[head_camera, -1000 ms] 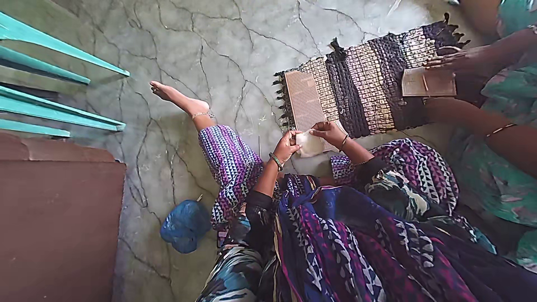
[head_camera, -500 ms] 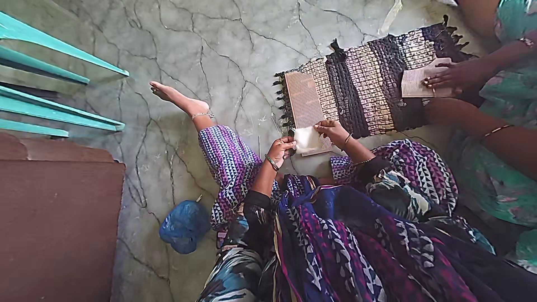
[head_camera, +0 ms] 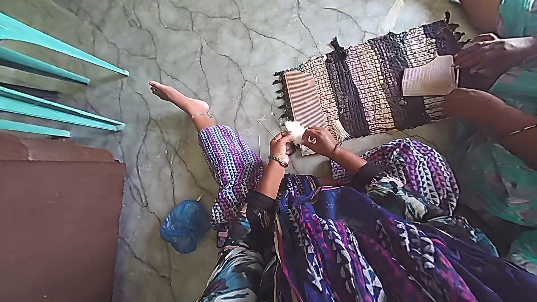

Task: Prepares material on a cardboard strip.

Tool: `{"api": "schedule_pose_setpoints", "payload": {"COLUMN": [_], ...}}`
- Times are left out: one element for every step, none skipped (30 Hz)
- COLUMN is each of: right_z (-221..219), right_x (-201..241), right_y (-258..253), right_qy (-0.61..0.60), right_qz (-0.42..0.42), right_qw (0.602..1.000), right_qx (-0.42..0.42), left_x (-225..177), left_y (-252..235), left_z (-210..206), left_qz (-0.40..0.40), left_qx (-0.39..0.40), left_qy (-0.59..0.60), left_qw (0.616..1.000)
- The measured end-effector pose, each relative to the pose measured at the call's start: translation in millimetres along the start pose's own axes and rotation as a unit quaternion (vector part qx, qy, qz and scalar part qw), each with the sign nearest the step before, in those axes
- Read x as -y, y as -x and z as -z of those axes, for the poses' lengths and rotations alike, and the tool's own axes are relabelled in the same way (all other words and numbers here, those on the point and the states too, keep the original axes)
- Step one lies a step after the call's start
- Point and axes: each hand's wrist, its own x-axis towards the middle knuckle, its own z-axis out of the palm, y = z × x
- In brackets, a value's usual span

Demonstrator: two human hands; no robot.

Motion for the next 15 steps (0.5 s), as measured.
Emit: {"api": "schedule_pose_setpoints", "payload": {"right_z": [0.9, 2.0, 1.6, 0.4, -0.2, -0.3, 0.1, 0.3, 0.6, 0.5, 0.2, 0.3, 0.9, 1.9, 2.4], "right_x": [1.2, 4.1, 5.2, 5.4, 6.4, 8.0, 9.2, 9.0, 7.8, 6.0, 4.0, 2.8, 2.4, 2.2, 0.1], "right_y": [-0.4, -0.7, -0.7, -0.7, -0.6, -1.0, -1.4, -1.6, -1.6, -1.1, -0.4, 0.1, -0.2, -0.5, -1.0], "right_qy": [0.017, 0.028, 0.039, 0.048, 0.056, 0.062, 0.065, 0.069, 0.070, 0.063, 0.049, 0.029, 0.006, -0.015, -0.033], "right_qz": [0.024, 0.045, 0.071, 0.096, 0.113, 0.125, 0.127, 0.121, 0.108, 0.086, 0.061, 0.035, 0.010, -0.013, -0.029], "right_qw": [0.999, 0.998, 0.996, 0.992, 0.988, 0.984, 0.983, 0.983, 0.986, 0.991, 0.994, 0.997, 0.998, 0.997, 0.996], "right_qx": [-0.012, -0.027, -0.047, -0.071, -0.092, -0.109, -0.118, -0.116, -0.104, -0.086, -0.072, -0.065, -0.065, -0.069, -0.077], "left_x": [-1.7, -3.2, -4.1, -4.9, -6.2, -7.5, -8.6, -9.3, -9.6, -9.7, -9.8, -9.9, -10.1, -9.7, -8.9], "left_y": [-1.0, -2.2, -3.2, -4.3, -5.0, -6.0, -7.3, -8.4, -9.3, -9.6, -9.4, -9.3, -9.3, -9.5, -10.1], "left_z": [0.7, 1.7, 3.2, 5.2, 7.1, 9.3, 11.3, 12.8, 14.2, 15.6, 16.5, 16.9, 17.1, 17.8, 18.7], "left_qz": [0.000, 0.000, 0.001, 0.001, 0.003, 0.006, 0.009, 0.011, 0.011, 0.010, 0.009, 0.011, 0.015, 0.020, 0.024], "left_qx": [-0.006, -0.009, -0.010, -0.010, -0.010, -0.007, -0.005, -0.006, -0.005, -0.001, 0.003, 0.006, 0.010, 0.015, 0.021], "left_qy": [0.006, 0.012, 0.019, 0.029, 0.039, 0.049, 0.060, 0.072, 0.079, 0.083, 0.087, 0.090, 0.091, 0.092, 0.094], "left_qw": [1.000, 1.000, 1.000, 1.000, 0.999, 0.999, 0.998, 0.997, 0.997, 0.996, 0.996, 0.996, 0.996, 0.995, 0.995]}}
